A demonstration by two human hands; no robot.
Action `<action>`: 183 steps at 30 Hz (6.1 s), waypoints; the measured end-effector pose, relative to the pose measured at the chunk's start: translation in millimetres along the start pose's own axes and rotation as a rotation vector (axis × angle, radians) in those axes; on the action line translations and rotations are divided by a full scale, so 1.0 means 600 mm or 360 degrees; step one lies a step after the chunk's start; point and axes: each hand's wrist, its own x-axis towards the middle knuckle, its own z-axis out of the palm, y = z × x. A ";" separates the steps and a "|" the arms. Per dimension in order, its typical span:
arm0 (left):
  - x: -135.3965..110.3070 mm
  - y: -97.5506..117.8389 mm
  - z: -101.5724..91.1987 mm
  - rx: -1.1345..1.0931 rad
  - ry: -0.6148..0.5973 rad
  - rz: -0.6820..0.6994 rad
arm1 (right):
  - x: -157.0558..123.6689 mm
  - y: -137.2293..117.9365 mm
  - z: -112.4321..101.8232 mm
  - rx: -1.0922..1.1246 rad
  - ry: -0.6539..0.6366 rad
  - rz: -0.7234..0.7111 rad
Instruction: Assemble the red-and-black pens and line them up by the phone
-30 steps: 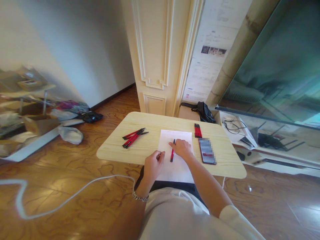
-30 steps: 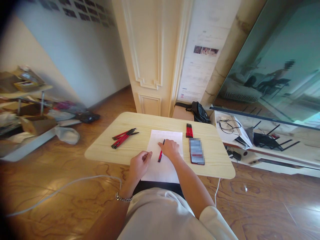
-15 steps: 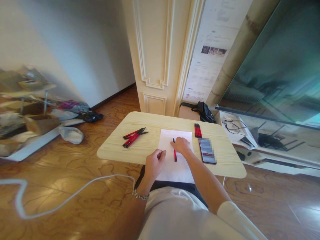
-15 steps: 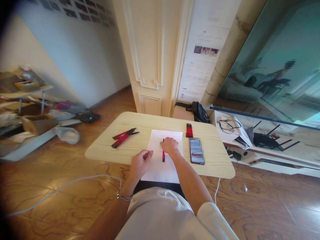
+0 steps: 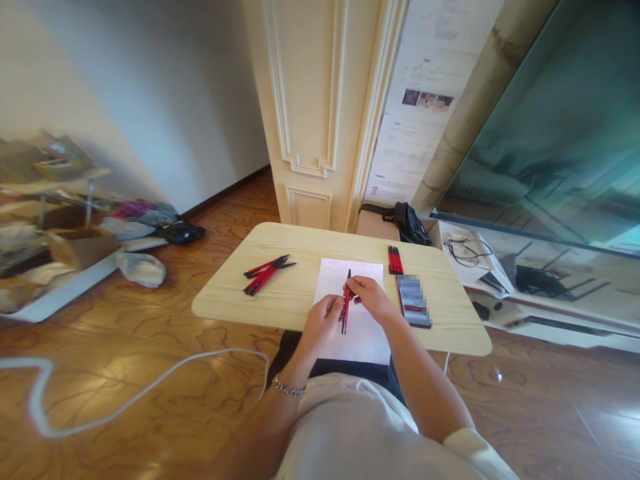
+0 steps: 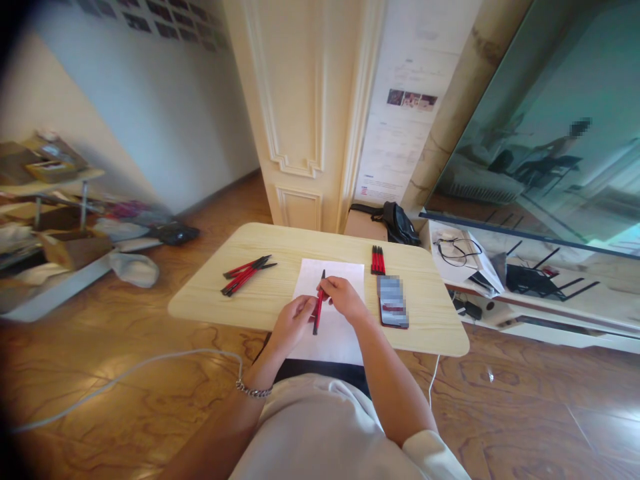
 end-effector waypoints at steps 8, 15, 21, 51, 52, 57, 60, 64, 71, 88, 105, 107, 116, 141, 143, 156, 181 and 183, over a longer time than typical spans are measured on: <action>-0.005 -0.004 0.029 -0.0743 -0.0179 -0.0287 | -0.048 0.015 0.021 0.0685 -0.0154 0.0056; -0.006 -0.012 0.039 -0.0669 0.0056 -0.0207 | -0.042 0.009 0.033 0.0639 0.0351 0.0001; -0.007 -0.016 0.051 -0.0469 0.0189 -0.0178 | -0.033 -0.001 0.052 0.0527 0.0592 0.0013; -0.019 -0.006 0.048 -0.1232 -0.0208 -0.0365 | -0.043 0.032 0.050 0.1325 0.0073 0.0217; -0.018 -0.007 0.048 -0.1172 -0.0184 -0.0340 | -0.043 0.030 0.049 0.1296 0.0111 0.0203; -0.014 -0.012 0.049 -0.0825 0.0012 -0.0268 | -0.042 0.015 0.046 0.0989 0.0436 0.0067; -0.013 -0.013 0.050 -0.0669 0.0109 -0.0261 | -0.042 0.010 0.049 0.0772 0.0589 0.0008; -0.013 -0.016 0.049 -0.0582 0.0133 -0.0303 | -0.044 0.009 0.054 0.0580 0.0700 0.0034; -0.015 -0.024 0.048 -0.0735 0.0035 -0.0350 | -0.045 0.014 0.056 0.0749 0.0523 0.0063; -0.018 -0.014 0.037 -0.0866 -0.0079 -0.0419 | -0.046 0.021 0.049 0.1112 0.0241 0.0234; -0.017 -0.021 0.036 -0.0712 -0.0038 -0.0321 | -0.043 0.017 0.052 0.0610 0.0549 0.0033; -0.020 -0.018 0.035 -0.0835 -0.0107 -0.0369 | -0.045 0.021 0.052 0.0738 0.0482 0.0060; -0.024 -0.015 0.033 -0.1200 -0.0293 -0.0432 | -0.051 0.024 0.049 0.1191 0.0071 0.0231; -0.018 -0.030 0.037 -0.0766 -0.0102 -0.0363 | -0.041 0.033 0.045 0.0672 0.0485 0.0048; -0.020 -0.025 0.036 -0.0907 -0.0181 -0.0412 | -0.043 0.035 0.045 0.0837 0.0408 0.0084; -0.019 -0.027 0.039 -0.0944 -0.0110 -0.0422 | -0.043 0.037 0.043 0.1035 0.0252 0.0153; -0.021 -0.017 0.034 -0.1069 -0.0209 -0.0421 | -0.047 0.027 0.034 0.0952 0.0212 0.0123; -0.021 -0.018 0.034 -0.1127 -0.0232 -0.0435 | -0.048 0.024 0.031 0.1020 0.0159 0.0155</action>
